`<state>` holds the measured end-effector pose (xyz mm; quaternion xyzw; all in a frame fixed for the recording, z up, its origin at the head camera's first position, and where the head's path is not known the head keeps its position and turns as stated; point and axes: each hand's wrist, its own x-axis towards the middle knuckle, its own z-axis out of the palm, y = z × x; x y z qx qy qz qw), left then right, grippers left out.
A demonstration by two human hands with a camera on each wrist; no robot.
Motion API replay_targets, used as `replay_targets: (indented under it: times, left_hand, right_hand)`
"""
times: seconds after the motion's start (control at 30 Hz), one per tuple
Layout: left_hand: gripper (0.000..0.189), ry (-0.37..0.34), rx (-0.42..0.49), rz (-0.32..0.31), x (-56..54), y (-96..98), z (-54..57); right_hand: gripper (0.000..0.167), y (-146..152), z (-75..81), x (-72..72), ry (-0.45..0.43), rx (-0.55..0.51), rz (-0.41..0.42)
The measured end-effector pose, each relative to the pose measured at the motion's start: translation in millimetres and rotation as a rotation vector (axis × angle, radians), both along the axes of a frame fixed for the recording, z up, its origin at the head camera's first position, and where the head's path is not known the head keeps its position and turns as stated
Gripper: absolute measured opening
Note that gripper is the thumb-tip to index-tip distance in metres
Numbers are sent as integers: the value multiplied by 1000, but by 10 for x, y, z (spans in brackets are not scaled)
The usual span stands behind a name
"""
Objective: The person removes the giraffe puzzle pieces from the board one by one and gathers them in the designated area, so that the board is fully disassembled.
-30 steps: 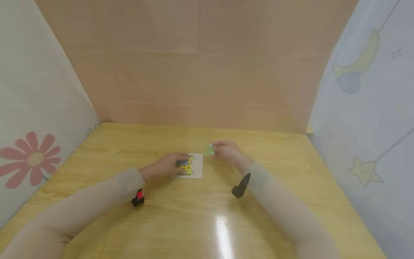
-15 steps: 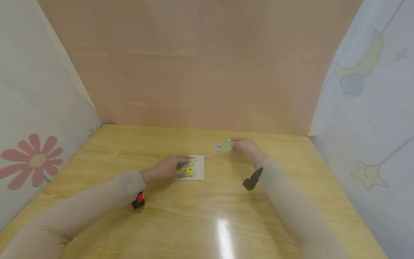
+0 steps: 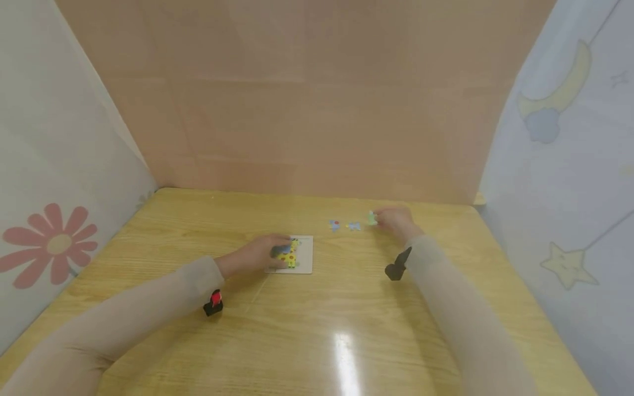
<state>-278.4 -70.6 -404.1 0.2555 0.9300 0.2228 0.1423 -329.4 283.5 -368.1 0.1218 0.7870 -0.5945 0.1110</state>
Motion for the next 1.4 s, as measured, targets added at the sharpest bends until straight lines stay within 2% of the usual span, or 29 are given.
replay_targets:
  times: [0.17, 0.33, 0.53, 0.7, 0.87, 1.1, 1.2, 1.4]
  left_hand:
    - [66, 4, -5, -3, 2, -1, -6]
    - [65, -2, 1, -7, 8, -1, 9]
    - [65, 4, -22, -11, 11, 7, 51]
    - [65, 2, -26, -12, 13, 13, 65]
    - [65, -3, -17, -13, 18, 5, 54]
    - [65, 4, 16, 0, 10, -3, 39]
    - [64, 18, 40, 13, 5, -5, 28]
    - [69, 40, 36, 61, 5, 17, 15]
  right_hand:
    - [41, 99, -146, -83, -35, 56, -94]
    - [36, 147, -272, -133, -11, 207, -129]
    - [31, 130, -319, -150, 39, 326, -105]
    - [28, 108, -312, -126, 46, 365, -72]
    - [30, 74, -268, -74, 44, 349, -80]
    - [37, 73, -229, -43, 35, 211, -176]
    - [39, 45, -200, -26, 48, 171, -153]
    - [41, -126, -144, -6, 57, 63, -56]
